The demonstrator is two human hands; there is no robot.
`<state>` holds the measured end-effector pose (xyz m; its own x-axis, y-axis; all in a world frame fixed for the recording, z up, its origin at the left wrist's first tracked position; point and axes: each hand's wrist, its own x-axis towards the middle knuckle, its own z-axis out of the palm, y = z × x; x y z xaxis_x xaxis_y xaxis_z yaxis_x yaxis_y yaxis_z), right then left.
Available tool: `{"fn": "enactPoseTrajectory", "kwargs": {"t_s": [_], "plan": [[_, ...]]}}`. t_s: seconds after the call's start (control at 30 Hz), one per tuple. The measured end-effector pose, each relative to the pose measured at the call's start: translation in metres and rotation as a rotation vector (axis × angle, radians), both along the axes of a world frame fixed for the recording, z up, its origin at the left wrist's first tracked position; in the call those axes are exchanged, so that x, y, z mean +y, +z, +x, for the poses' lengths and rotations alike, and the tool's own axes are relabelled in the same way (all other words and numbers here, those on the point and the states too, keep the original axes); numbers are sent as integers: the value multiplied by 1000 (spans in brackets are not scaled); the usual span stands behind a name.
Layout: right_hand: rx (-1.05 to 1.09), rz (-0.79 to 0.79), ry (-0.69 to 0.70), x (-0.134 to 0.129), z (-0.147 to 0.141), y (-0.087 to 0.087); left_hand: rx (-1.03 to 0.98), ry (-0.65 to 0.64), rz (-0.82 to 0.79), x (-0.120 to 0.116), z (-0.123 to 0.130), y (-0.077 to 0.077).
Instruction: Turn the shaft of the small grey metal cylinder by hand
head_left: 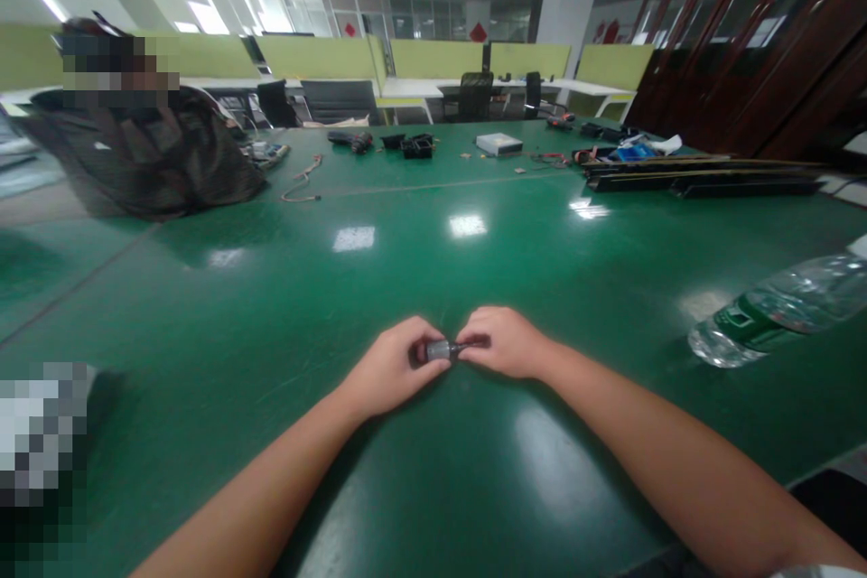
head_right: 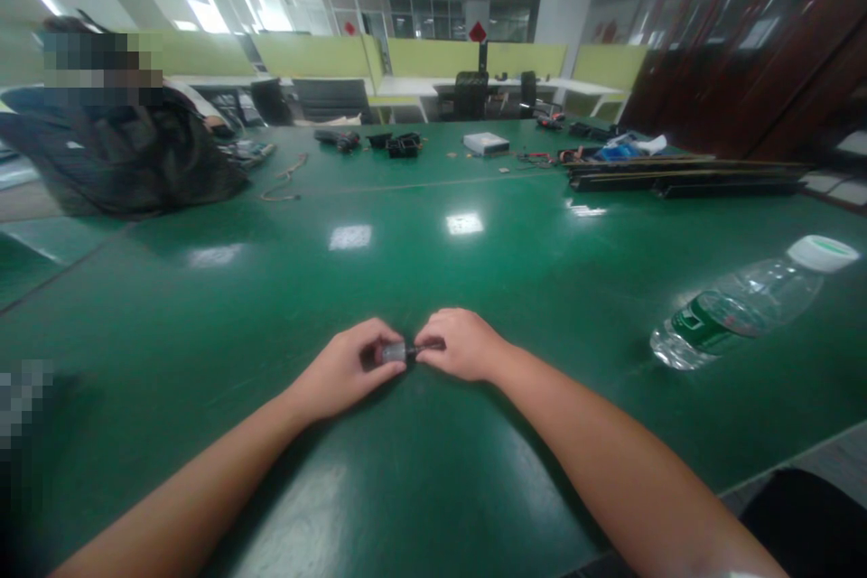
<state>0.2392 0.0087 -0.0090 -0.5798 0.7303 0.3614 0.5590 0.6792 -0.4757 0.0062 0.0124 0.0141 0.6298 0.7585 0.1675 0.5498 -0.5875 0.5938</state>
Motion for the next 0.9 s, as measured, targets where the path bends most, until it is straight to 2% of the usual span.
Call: {"fn": "enactPoseTrajectory", "kwargs": {"t_s": [0.9], "plan": [[-46,-4,-8,-2,6,7,-8,-4,-20,0,-1,-1]]}}
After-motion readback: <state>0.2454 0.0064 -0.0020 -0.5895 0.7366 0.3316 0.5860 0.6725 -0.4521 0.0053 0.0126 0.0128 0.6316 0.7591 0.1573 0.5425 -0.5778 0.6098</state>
